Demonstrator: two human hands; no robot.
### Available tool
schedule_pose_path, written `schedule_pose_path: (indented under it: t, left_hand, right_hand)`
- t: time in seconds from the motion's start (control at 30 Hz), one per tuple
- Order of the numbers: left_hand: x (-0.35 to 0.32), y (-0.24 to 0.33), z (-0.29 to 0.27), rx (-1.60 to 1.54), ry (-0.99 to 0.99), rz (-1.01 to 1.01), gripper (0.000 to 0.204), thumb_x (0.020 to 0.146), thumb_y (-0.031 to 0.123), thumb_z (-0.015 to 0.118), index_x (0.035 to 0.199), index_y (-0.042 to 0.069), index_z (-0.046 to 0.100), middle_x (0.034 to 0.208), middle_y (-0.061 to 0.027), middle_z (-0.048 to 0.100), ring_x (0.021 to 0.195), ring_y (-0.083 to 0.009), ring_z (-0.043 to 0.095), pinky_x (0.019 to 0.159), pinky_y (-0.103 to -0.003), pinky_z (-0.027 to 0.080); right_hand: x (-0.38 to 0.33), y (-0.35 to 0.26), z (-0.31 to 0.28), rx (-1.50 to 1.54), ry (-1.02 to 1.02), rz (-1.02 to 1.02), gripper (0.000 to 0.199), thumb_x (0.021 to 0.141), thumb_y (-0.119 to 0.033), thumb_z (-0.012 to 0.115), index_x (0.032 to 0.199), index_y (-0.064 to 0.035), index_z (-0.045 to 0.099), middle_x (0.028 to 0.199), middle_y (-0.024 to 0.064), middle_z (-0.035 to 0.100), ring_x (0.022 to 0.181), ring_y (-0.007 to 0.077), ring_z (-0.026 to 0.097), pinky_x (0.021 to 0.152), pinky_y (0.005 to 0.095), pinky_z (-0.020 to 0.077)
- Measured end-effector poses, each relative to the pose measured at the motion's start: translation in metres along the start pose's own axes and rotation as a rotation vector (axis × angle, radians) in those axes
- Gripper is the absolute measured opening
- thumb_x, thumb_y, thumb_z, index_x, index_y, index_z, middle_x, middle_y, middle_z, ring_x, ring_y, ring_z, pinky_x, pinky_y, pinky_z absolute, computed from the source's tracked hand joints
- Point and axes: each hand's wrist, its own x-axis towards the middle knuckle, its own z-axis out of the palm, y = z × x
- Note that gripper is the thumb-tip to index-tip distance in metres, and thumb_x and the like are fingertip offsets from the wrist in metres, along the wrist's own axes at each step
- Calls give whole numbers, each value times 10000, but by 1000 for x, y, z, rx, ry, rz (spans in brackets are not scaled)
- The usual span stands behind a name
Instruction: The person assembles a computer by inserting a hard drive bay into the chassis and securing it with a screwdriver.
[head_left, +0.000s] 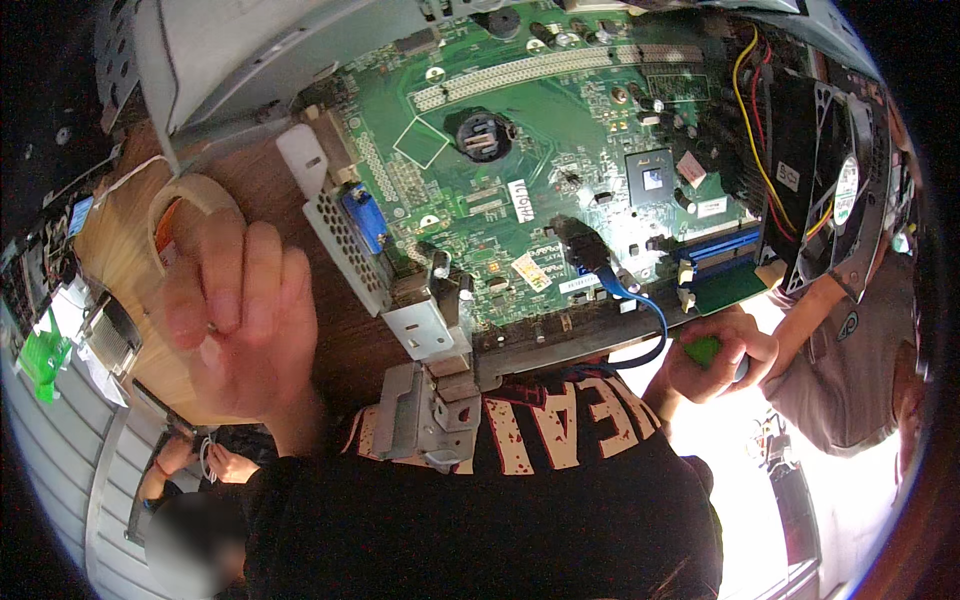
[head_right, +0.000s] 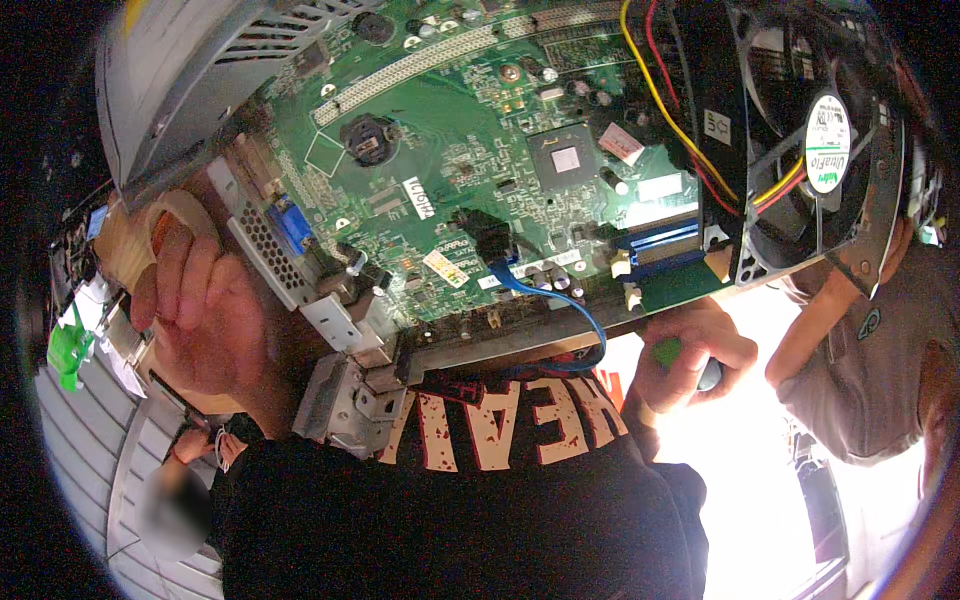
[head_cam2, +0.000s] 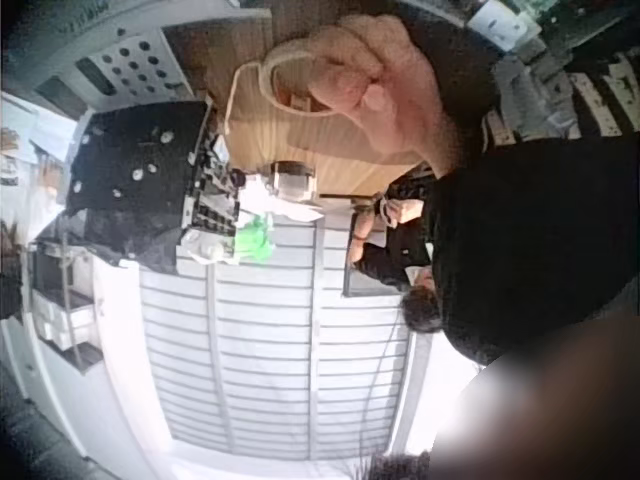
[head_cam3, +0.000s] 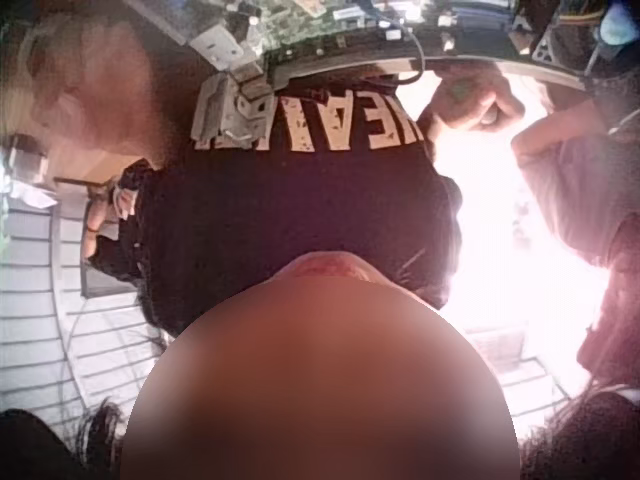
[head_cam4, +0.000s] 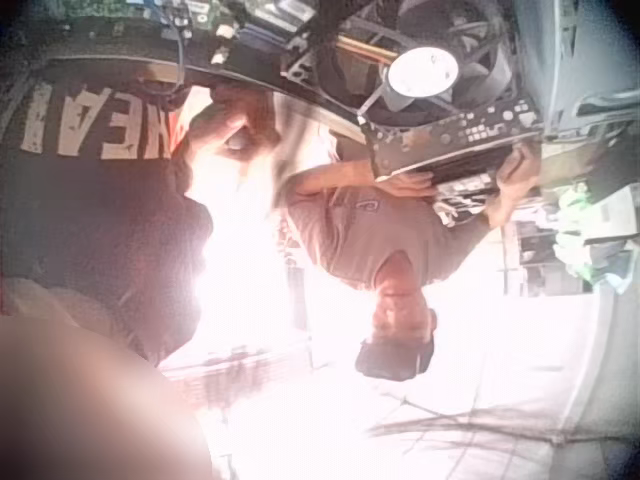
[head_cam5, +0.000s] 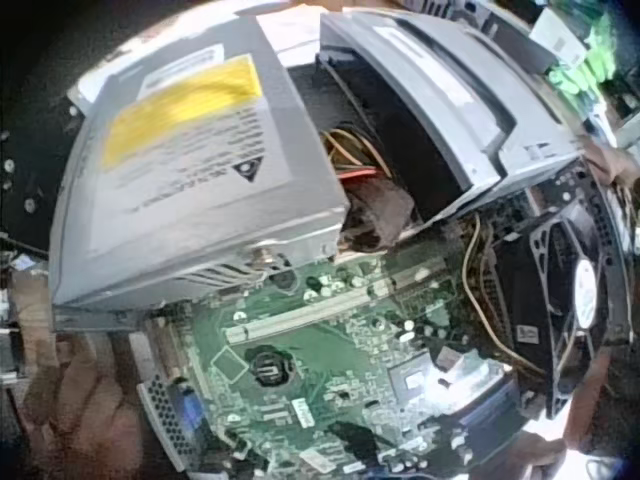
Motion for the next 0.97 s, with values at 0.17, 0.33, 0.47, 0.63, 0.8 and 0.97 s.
schedule_pose_path:
  t: [0.17,0.33,0.47,0.63,0.8,0.97]
  left_hand:
    - [2,-3,-3,126,-64,37,185,763,142,656,827,153,483,748,5,386,653,-113,364,583,-239,299]
    - [-3,-6,3,228,-68,38,227,787,155,614,943,60,479,773,-34,430,651,-132,409,577,-257,337]
    - [-7,-8,7,301,-97,80,203,803,115,588,949,-6,515,783,-91,520,678,-171,515,602,-276,423]
    - [-13,-12,11,453,-124,94,102,815,8,602,906,-36,584,842,-85,603,775,-121,578,692,-240,453]
    - [-16,-17,18,706,-110,166,91,803,65,630,825,-13,590,747,-32,578,669,-92,523,612,-215,404]
    - [-15,-9,20,1029,-218,257,93,829,76,577,781,1,550,770,-58,571,710,-151,532,655,-257,402]
  right_hand:
    - [2,5,0,28,11,-67,223,870,-220,491,797,-38,385,559,101,485,463,156,443,503,285,405]
    - [4,6,3,75,7,-82,197,865,-183,486,795,-28,386,557,106,481,456,148,431,485,277,385]
    - [5,8,2,43,14,-86,201,865,-172,493,793,-16,387,549,113,484,447,140,419,470,261,364]
    - [10,6,6,73,-4,-90,238,870,-199,504,754,-16,405,536,109,474,440,130,398,470,249,356]
    - [11,7,1,56,9,-52,213,865,-182,511,751,-17,437,551,83,470,444,109,400,464,236,347]
    - [13,15,1,133,-27,29,240,852,-227,552,758,-33,445,585,97,499,461,114,406,495,237,366]
